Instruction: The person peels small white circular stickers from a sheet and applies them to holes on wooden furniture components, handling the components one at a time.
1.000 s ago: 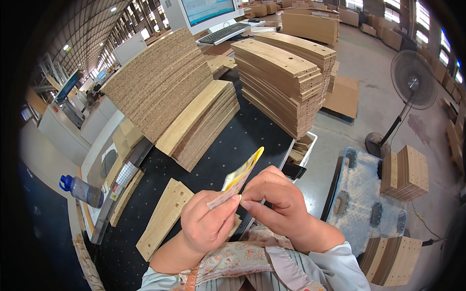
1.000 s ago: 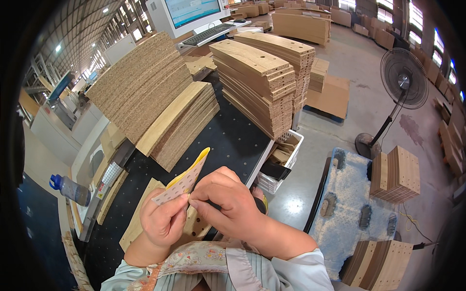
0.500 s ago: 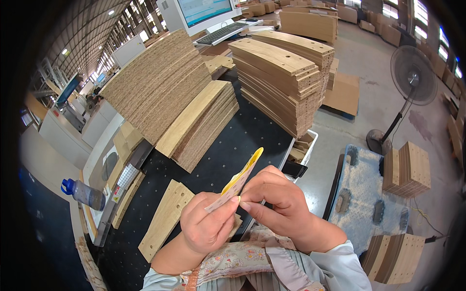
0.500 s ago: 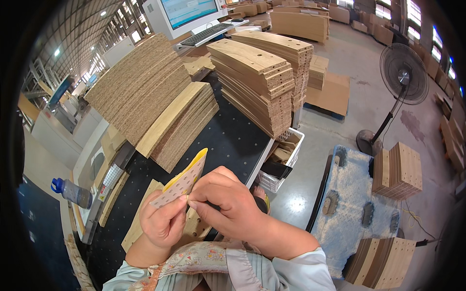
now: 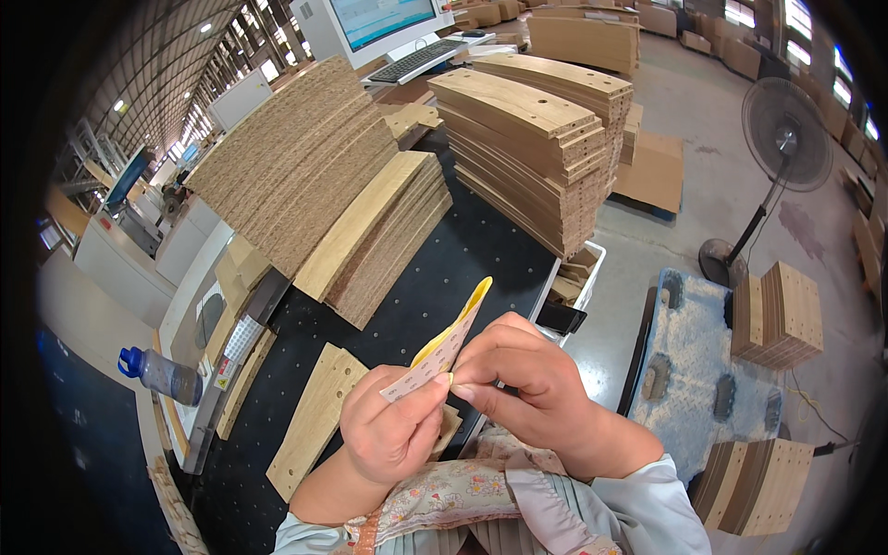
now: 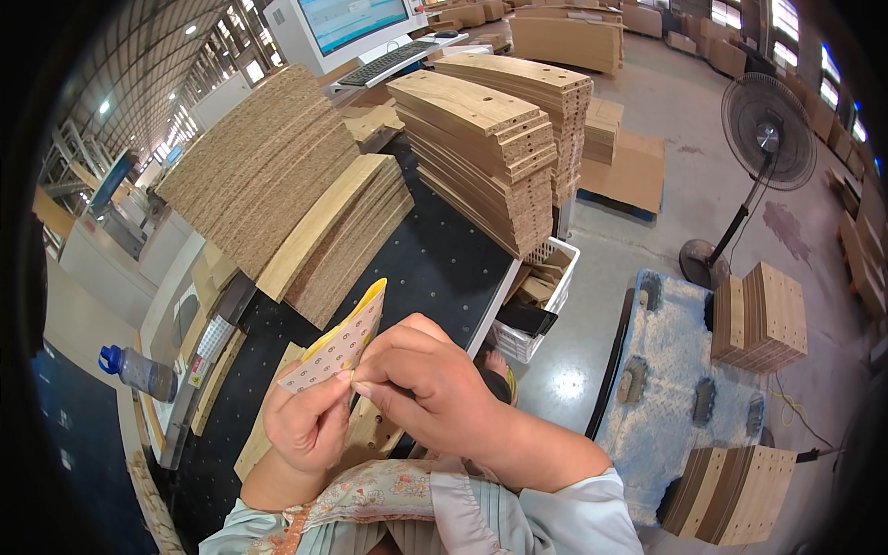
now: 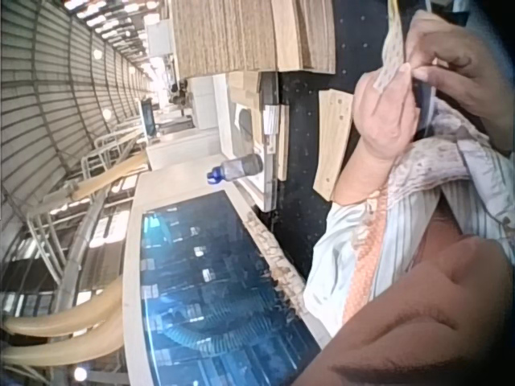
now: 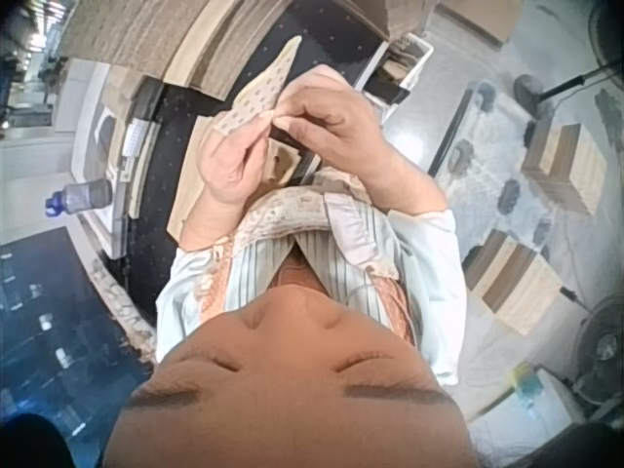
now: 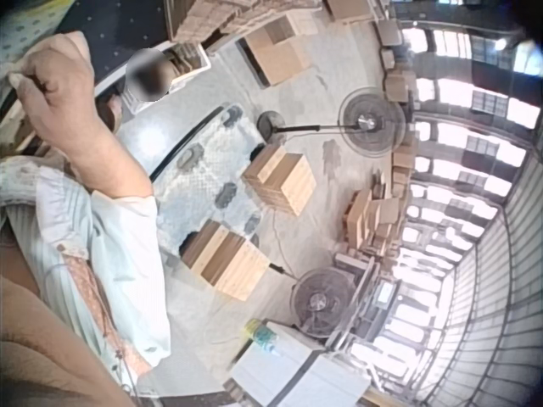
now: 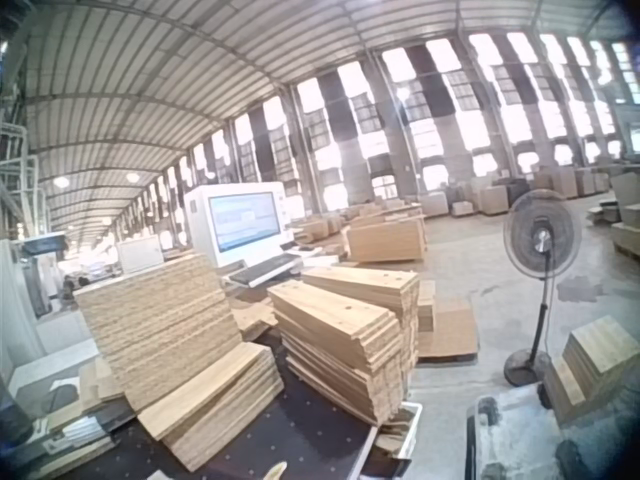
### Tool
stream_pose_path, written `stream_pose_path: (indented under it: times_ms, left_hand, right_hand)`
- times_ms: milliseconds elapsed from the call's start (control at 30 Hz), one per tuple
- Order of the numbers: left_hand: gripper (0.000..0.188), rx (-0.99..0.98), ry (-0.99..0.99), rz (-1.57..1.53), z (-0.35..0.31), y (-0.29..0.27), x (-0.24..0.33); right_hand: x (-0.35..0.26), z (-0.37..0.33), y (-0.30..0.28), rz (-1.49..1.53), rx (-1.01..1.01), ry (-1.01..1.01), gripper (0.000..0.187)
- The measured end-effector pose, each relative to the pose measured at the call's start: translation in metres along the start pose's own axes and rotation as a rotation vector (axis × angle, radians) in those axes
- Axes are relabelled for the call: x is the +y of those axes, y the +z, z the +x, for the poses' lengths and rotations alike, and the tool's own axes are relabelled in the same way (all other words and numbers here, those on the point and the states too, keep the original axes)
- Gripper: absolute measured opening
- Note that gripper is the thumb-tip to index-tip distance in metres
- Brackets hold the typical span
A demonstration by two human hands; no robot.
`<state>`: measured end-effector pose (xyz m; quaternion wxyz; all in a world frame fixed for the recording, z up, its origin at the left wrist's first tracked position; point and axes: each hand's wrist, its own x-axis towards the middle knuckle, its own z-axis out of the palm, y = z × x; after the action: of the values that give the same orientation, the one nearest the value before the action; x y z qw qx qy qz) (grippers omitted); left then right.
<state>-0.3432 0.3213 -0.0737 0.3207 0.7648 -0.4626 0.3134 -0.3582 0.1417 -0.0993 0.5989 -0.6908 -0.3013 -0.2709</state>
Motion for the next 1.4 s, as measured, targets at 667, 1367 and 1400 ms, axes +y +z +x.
stream_pose_path:
  times_ms: [667,1367,1400]
  left_hand:
    - [0.032,0.019,-0.027,-0.01,-0.003,0.005,-0.005]
    - [0.024,0.016,-0.217,-0.138,-0.011,0.009,-0.009]
    - [0.024,0.017,-0.227,-0.149,-0.012,0.01,-0.01]
  right_hand:
    - [0.006,0.0,0.0,0.008,0.007,0.025,0.006]
    - [0.017,0.002,0.006,-0.013,0.05,-0.002,0.008]
    - [0.018,0.001,0.006,-0.013,0.048,-0.007,0.009]
